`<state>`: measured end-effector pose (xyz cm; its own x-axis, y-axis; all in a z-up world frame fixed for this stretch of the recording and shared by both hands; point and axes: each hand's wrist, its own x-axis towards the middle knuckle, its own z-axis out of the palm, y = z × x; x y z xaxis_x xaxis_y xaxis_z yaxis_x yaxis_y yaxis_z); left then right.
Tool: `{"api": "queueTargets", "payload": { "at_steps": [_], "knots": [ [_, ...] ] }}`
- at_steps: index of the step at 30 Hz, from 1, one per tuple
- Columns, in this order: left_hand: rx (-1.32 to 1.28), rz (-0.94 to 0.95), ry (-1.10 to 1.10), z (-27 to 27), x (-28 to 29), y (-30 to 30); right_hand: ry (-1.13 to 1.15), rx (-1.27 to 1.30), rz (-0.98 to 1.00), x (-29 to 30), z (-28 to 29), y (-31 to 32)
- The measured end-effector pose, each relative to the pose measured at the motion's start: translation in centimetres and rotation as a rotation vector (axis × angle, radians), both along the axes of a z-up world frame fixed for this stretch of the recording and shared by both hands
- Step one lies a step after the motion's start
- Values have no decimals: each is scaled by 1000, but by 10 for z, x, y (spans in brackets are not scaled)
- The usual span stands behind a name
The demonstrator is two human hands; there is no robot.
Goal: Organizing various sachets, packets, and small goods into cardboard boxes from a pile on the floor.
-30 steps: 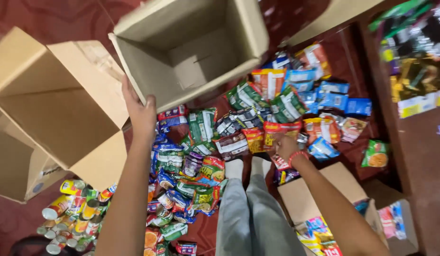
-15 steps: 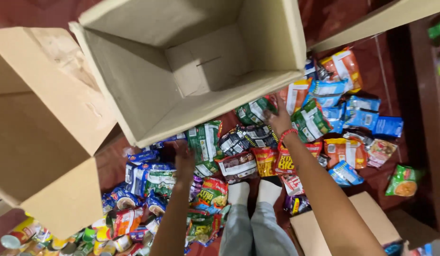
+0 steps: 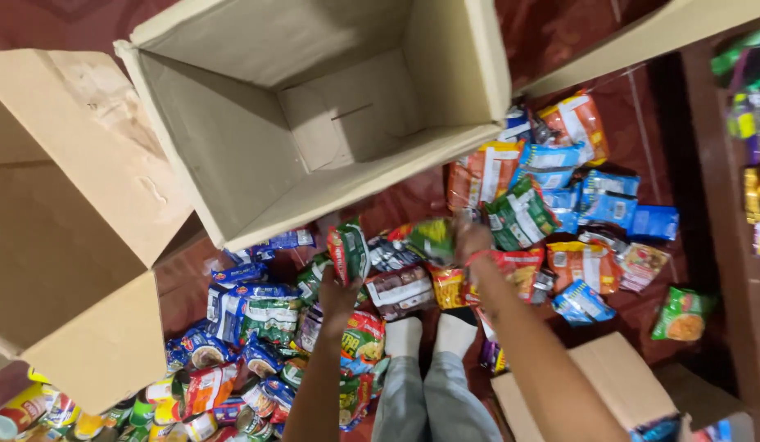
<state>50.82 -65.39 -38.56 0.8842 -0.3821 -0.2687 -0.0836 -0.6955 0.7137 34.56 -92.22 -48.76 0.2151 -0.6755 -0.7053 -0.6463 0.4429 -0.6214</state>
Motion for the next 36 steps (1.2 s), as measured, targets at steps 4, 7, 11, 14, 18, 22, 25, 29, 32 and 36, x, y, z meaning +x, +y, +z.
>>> {"api": "queueTargets", "payload": {
  "at_steps": [4,7,11,14,18,22,25,29,32,36],
  "knots": [
    [-200,-68,36,63,-38,-8,58,-238,-85,-55,-12,39],
    [-42,-53,131,134,-58,-18,-422,100,-475,-86,69,55],
    [-332,-107,-71,201,-81,-17,-666,336,-554,-133,250,50],
    [-136,-282,-434,274,-98,-19,-898,706,-639,-202,232,44],
    [-98,-522,-487,346,-108,-31,-928,706,-538,-213,308,33],
    [-206,-842,-536,391,-119,-45,-901,629,-425,-191,370,30],
    [-233,-1028,-537,382,-123,-52,-965,775,-311,-164,392,27],
    [-195,-900,-471,387,-78,-83,-986,767,-331,-164,403,22],
    [136,-891,-774,415,-30,-117,-1018,625,-265,-172,414,16],
    [435,-596,-743,370,18,-148,-1032,688,-317,-196,404,18]
  ]
}}
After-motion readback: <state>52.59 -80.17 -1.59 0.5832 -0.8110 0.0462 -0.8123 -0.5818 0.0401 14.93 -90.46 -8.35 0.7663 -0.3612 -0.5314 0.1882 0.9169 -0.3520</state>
